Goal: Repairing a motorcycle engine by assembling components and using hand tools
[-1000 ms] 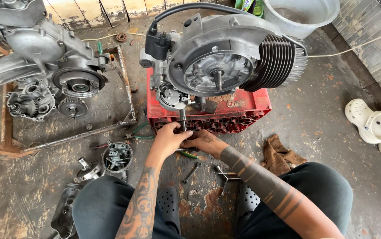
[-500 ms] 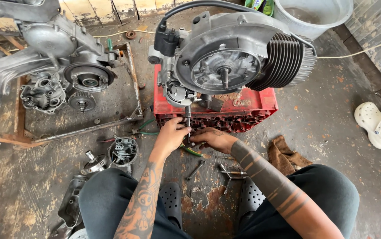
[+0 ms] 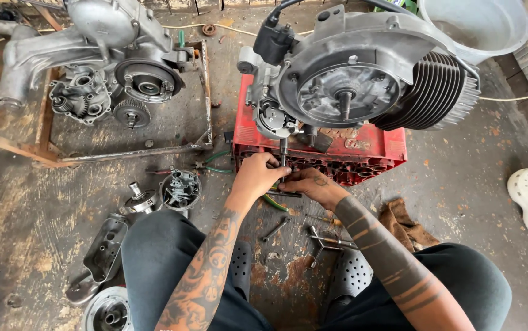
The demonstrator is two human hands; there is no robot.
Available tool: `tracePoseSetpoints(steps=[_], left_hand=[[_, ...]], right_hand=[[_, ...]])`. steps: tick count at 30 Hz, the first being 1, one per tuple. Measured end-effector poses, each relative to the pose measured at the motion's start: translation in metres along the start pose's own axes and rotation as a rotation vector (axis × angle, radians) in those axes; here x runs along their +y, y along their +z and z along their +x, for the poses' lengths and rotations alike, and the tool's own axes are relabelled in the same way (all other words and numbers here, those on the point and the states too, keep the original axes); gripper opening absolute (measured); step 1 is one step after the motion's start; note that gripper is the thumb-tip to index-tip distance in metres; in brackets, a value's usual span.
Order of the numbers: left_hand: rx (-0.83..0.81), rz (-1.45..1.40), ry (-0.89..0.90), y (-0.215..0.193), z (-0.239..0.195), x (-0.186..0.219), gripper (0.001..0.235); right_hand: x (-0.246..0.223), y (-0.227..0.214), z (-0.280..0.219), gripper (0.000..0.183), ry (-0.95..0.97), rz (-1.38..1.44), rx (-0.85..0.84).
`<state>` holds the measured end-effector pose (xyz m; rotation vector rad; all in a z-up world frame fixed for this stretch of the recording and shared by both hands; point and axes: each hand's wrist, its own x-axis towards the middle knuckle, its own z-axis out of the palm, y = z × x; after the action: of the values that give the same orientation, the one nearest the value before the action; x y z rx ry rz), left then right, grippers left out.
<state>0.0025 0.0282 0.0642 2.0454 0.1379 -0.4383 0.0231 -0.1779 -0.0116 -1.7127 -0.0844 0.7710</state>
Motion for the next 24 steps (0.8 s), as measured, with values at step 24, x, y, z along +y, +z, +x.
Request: tracePoseSetpoints(steps=[24], left_hand=[[-0.034, 0.064, 0.035, -0.006, -0.012, 0.012, 0.059]], right_hand=[[0.003, 0.006, 0.004, 0.029, 0.029, 0.264, -0.030]])
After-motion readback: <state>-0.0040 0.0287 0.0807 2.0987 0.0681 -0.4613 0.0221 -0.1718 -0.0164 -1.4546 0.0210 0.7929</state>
